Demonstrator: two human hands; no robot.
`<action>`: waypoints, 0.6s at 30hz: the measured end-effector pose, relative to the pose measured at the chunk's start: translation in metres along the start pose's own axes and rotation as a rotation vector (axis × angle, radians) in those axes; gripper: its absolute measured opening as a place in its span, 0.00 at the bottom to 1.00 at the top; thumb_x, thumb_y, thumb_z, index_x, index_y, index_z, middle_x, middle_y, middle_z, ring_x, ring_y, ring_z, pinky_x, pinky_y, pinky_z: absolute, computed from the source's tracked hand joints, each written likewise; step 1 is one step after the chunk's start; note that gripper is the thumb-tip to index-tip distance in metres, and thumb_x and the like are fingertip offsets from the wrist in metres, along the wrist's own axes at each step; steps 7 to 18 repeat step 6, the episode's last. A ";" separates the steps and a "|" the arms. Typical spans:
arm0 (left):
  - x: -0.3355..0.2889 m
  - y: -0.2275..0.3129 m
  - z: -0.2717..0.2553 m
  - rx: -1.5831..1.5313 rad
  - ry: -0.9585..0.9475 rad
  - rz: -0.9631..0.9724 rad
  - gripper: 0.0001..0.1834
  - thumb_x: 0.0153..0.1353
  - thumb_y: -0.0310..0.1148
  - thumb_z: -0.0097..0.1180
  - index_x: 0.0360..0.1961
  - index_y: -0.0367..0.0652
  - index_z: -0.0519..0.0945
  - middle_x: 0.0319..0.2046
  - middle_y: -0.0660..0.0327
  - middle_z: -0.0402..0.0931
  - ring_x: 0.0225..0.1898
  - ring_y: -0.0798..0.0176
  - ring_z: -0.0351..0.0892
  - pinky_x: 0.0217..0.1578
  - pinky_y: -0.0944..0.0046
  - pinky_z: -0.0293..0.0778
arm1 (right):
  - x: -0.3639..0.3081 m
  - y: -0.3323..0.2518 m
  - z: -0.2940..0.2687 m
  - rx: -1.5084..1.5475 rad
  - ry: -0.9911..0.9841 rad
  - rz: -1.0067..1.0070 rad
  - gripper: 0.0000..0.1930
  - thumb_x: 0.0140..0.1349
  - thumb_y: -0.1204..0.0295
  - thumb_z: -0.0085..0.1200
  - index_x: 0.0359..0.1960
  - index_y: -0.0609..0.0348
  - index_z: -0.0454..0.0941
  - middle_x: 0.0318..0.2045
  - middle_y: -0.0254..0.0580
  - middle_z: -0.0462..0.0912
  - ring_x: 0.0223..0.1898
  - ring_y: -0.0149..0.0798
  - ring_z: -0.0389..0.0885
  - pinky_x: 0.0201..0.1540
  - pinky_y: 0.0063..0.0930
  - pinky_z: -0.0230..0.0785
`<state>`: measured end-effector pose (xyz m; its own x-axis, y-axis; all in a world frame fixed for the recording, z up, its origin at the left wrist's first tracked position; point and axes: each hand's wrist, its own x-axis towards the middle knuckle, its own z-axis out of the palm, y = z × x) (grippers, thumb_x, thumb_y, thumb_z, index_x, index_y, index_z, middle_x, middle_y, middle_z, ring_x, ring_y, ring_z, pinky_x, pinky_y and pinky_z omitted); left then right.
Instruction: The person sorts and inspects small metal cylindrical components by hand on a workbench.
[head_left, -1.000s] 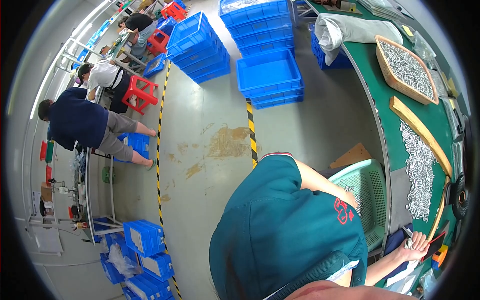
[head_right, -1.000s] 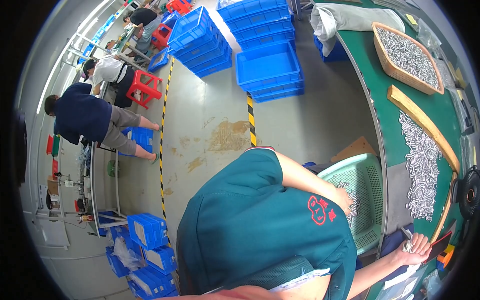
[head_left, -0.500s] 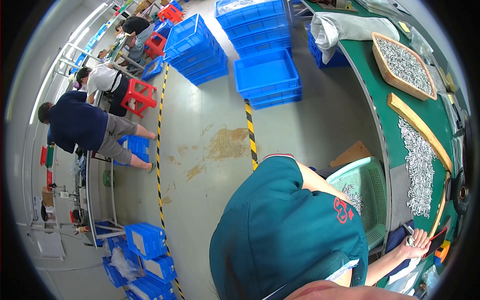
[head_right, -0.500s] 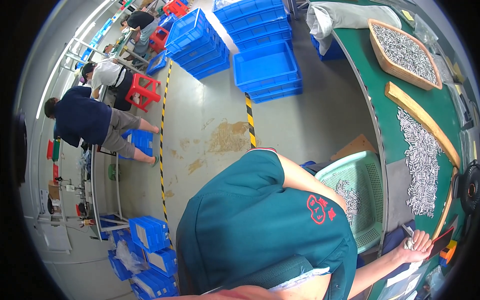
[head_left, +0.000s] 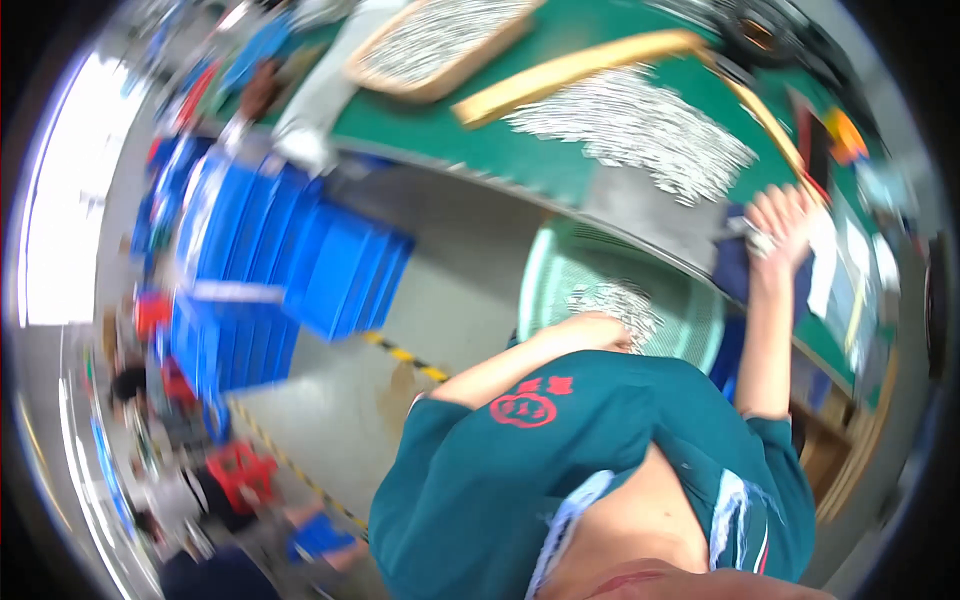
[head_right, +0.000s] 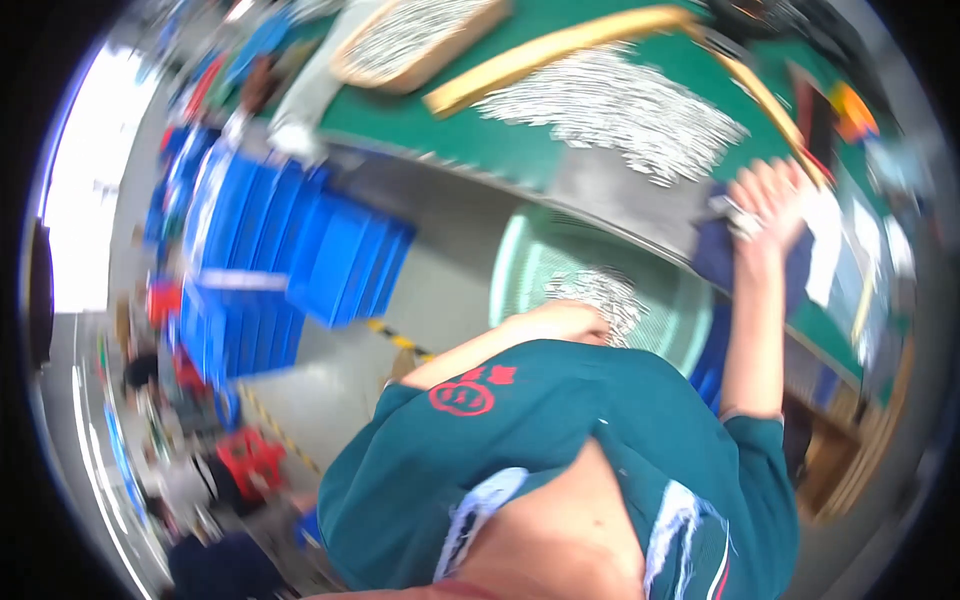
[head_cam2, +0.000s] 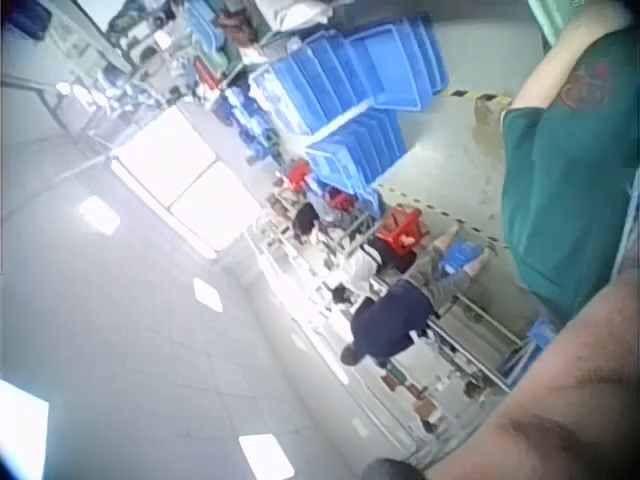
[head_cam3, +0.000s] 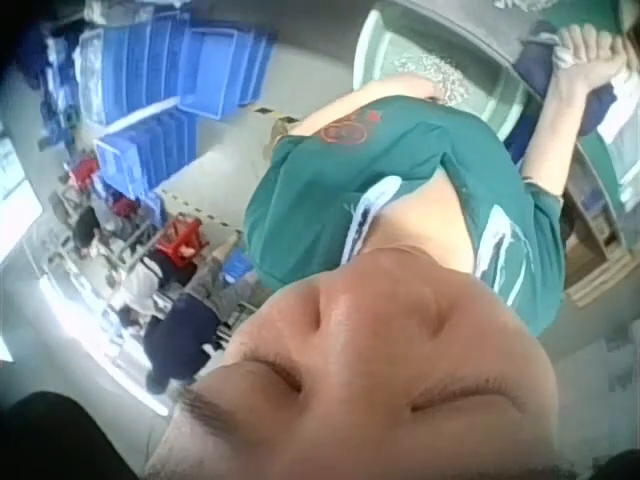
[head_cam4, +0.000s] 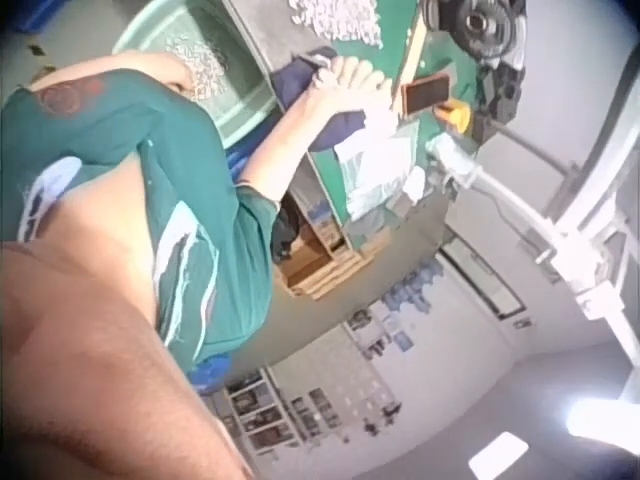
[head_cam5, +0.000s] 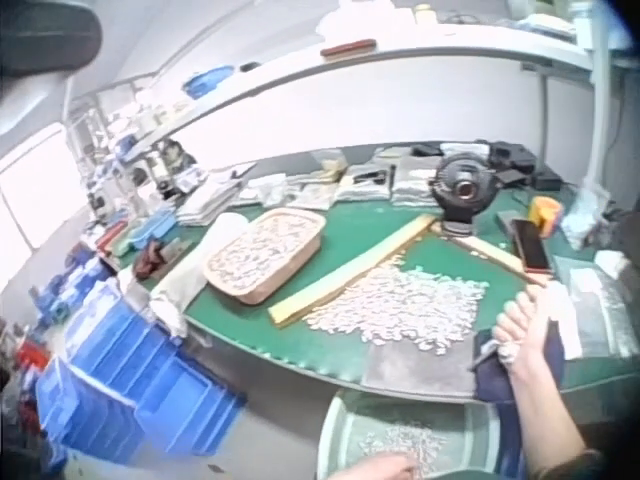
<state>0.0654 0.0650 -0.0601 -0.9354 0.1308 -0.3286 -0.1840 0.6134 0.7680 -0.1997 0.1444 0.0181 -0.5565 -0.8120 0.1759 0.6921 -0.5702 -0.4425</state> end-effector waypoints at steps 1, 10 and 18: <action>-0.005 -0.003 -0.004 -0.014 -0.017 0.002 0.10 0.51 0.37 0.49 0.29 0.43 0.76 0.29 0.54 0.74 0.35 0.51 0.74 0.36 0.56 0.70 | 0.000 0.000 0.003 -0.019 0.012 -0.013 0.20 0.64 0.64 0.30 0.11 0.51 0.56 0.08 0.28 0.55 0.09 0.25 0.53 0.15 0.22 0.49; -0.010 0.009 -0.017 -0.124 -0.003 -0.137 0.12 0.48 0.33 0.55 0.35 0.43 0.76 0.33 0.51 0.74 0.39 0.55 0.75 0.40 0.59 0.69 | -0.019 -0.006 0.010 -0.081 0.221 -0.131 0.21 0.63 0.61 0.33 0.10 0.48 0.54 0.06 0.26 0.51 0.07 0.25 0.49 0.12 0.22 0.46; -0.010 0.009 -0.017 -0.124 -0.003 -0.137 0.12 0.48 0.33 0.55 0.35 0.43 0.76 0.33 0.51 0.74 0.39 0.55 0.75 0.40 0.59 0.69 | -0.019 -0.006 0.010 -0.081 0.221 -0.131 0.21 0.63 0.61 0.33 0.10 0.48 0.54 0.06 0.26 0.51 0.07 0.25 0.49 0.12 0.22 0.46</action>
